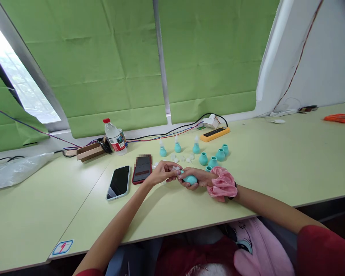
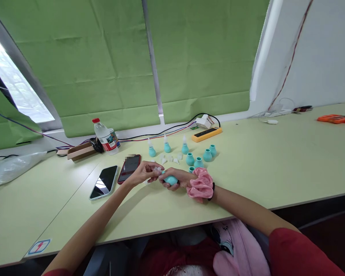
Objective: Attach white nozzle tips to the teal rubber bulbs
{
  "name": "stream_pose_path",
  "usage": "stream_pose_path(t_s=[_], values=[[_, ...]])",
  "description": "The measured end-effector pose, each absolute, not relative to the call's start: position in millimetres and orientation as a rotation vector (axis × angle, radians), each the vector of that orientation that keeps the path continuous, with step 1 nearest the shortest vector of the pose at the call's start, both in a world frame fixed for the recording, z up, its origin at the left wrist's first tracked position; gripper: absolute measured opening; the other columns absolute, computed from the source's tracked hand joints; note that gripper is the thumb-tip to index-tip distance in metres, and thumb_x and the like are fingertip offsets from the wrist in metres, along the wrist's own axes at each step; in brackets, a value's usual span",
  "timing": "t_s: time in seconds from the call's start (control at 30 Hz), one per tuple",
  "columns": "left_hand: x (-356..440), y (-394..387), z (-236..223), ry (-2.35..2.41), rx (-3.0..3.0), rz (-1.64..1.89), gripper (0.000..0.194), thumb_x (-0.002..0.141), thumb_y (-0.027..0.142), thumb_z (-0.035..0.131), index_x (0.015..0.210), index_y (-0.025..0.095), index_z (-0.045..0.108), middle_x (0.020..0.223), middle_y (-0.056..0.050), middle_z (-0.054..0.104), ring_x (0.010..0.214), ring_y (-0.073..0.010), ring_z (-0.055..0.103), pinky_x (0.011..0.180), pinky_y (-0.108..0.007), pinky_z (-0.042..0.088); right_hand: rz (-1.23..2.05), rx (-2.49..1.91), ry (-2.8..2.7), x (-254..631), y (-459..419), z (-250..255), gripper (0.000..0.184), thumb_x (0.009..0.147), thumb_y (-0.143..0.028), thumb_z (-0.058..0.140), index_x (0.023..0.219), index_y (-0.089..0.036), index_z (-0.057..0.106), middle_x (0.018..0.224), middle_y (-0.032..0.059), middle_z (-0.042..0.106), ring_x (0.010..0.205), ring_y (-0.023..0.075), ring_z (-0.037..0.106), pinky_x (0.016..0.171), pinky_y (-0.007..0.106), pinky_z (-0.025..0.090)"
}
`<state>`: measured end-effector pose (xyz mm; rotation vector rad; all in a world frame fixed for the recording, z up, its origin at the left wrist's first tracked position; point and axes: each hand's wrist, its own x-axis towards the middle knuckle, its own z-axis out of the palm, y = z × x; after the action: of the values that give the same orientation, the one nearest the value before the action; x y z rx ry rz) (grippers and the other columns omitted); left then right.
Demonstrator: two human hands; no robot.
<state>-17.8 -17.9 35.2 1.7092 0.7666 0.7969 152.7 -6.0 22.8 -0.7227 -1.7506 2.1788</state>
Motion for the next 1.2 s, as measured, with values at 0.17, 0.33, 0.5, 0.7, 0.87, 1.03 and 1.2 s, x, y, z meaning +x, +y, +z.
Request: stream_pose_path(t_s=[0.17,0.33,0.5,0.7,0.87,1.03,1.2], values=[[-13.6,-19.3,35.9,0.776,1.731,0.840,0.037,0.064,0.035,0.060,0.089,0.007,0.058,0.050,0.000,0.050,0.041,-0.0054,0.040,0.037,-0.017,0.028,2.424,-0.548,-1.535,153.3,-3.3,19.4,0.015,0.070,-0.027,0.046,0.067,-0.013,0.043,0.049,-0.0047,0.037,0.034,0.0015,0.026,0.028,0.013,0.014],[-25.3,-3.5,33.5,0.886,1.746,1.143,0.046,0.076,0.046,0.038,0.099,0.010,0.055,0.057,-0.002,0.051,0.047,-0.0075,0.042,0.045,-0.020,0.034,2.182,-0.520,-1.372,149.9,-1.5,22.0,0.022,0.073,-0.034,0.045,0.072,-0.013,0.047,0.052,-0.0023,0.044,0.036,0.0030,0.035,0.031,0.014,0.019],[-42.6,12.0,21.1,1.464,2.365,1.143,0.031,0.076,0.035,0.043,0.094,0.016,0.060,0.077,-0.008,0.057,0.073,-0.0170,0.047,0.066,-0.029,0.037,1.814,-0.560,-1.402,151.8,-2.3,27.9,0.024,0.072,-0.037,0.050,0.068,-0.013,0.047,0.051,-0.0022,0.047,0.035,0.0040,0.038,0.032,0.016,0.020],[-27.8,7.2,3.5,1.574,2.890,0.551,0.033,0.075,0.018,0.043,0.107,0.026,0.050,0.103,-0.005,0.055,0.094,-0.0245,0.038,0.074,-0.040,0.031,1.656,-0.587,-1.406,150.0,-8.3,30.7,0.024,0.070,-0.037,0.050,0.064,-0.014,0.047,0.049,-0.0026,0.046,0.035,0.0046,0.038,0.033,0.019,0.024],[-20.2,9.0,1.3,1.659,2.875,0.498,0.036,0.070,0.011,0.048,0.105,0.020,0.050,0.087,-0.008,0.057,0.090,-0.0243,0.041,0.072,-0.039,0.034,1.583,-0.642,-1.478,147.9,-5.2,23.2,0.022,0.070,-0.035,0.051,0.066,-0.014,0.048,0.051,-0.0022,0.048,0.034,0.0052,0.040,0.032,0.018,0.022],[-20.9,16.7,-6.2,1.597,2.725,0.823,0.041,0.068,0.006,0.044,0.108,0.012,0.048,0.087,-0.010,0.050,0.085,-0.0200,0.044,0.072,-0.032,0.039,1.546,-0.659,-1.586,147.4,-3.1,18.3,0.020,0.070,-0.034,0.050,0.067,-0.014,0.048,0.053,-0.0025,0.050,0.033,0.0050,0.041,0.032,0.018,0.025],[-22.0,14.7,-0.1,1.530,2.197,1.520,0.036,0.065,0.012,0.047,0.101,0.014,0.054,0.084,-0.006,0.049,0.073,-0.0139,0.049,0.065,-0.027,0.043,1.455,-0.776,-1.734,143.5,-4.3,11.2,0.018,0.067,-0.031,0.051,0.062,-0.014,0.046,0.050,-0.0040,0.048,0.030,0.0042,0.037,0.031,0.018,0.027]])
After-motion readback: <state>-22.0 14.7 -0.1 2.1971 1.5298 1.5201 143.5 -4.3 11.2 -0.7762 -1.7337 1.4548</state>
